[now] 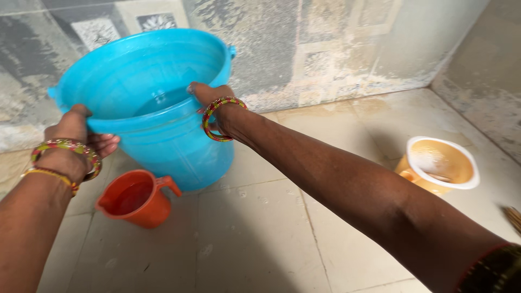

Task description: The person pours water from a red jug onto a traditional straw broom and uses it to sweep a tiled floor. They then use a sponge to scrub the floor and the base of the wall, repeatedly dipping the sponge into a yellow bucket containing soapy water. The person moves a large blue bucket to access the corner area for cleaning.

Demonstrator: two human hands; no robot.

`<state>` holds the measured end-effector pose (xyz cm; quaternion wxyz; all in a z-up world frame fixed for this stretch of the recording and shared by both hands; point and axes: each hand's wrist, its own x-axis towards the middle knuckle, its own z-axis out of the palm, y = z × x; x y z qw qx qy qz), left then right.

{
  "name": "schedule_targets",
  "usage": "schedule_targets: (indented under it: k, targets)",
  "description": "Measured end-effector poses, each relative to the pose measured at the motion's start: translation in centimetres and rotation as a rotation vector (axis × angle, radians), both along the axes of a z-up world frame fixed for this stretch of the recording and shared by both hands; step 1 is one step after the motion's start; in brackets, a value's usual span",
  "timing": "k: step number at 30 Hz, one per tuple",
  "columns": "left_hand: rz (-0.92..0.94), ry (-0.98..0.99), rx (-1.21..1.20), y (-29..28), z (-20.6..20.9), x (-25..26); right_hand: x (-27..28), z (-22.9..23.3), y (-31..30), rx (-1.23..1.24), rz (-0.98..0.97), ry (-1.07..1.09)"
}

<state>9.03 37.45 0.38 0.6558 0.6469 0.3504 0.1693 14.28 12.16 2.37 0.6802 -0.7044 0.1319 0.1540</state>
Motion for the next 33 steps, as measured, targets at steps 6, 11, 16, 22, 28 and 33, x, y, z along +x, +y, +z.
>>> schedule_targets:
  k: [6,11,16,22,28,33]
  targets:
    - [0.16,-0.077,0.247,4.0,-4.7,5.0,1.3,-2.2,-4.1,-0.046,0.2,-0.106]
    - [0.168,0.161,0.657,0.4,-3.2,7.6,3.9,-3.9,-8.1,-0.019,0.167,-0.112]
    - [0.096,-0.469,1.54,-8.2,0.3,8.7,5.9,-4.0,-13.6,0.012,0.047,-0.117]
    - [-0.325,-0.885,1.273,-23.3,1.7,10.8,5.0,-2.8,-22.1,-0.196,0.007,-0.13]
    - [-0.514,-0.457,1.026,-37.8,1.5,10.4,4.0,-1.9,-29.8,-0.326,-0.02,-0.137]
    - [-0.719,-0.228,1.054,-43.5,2.4,10.3,3.2,-1.0,-35.9,-0.389,-0.09,-0.121]
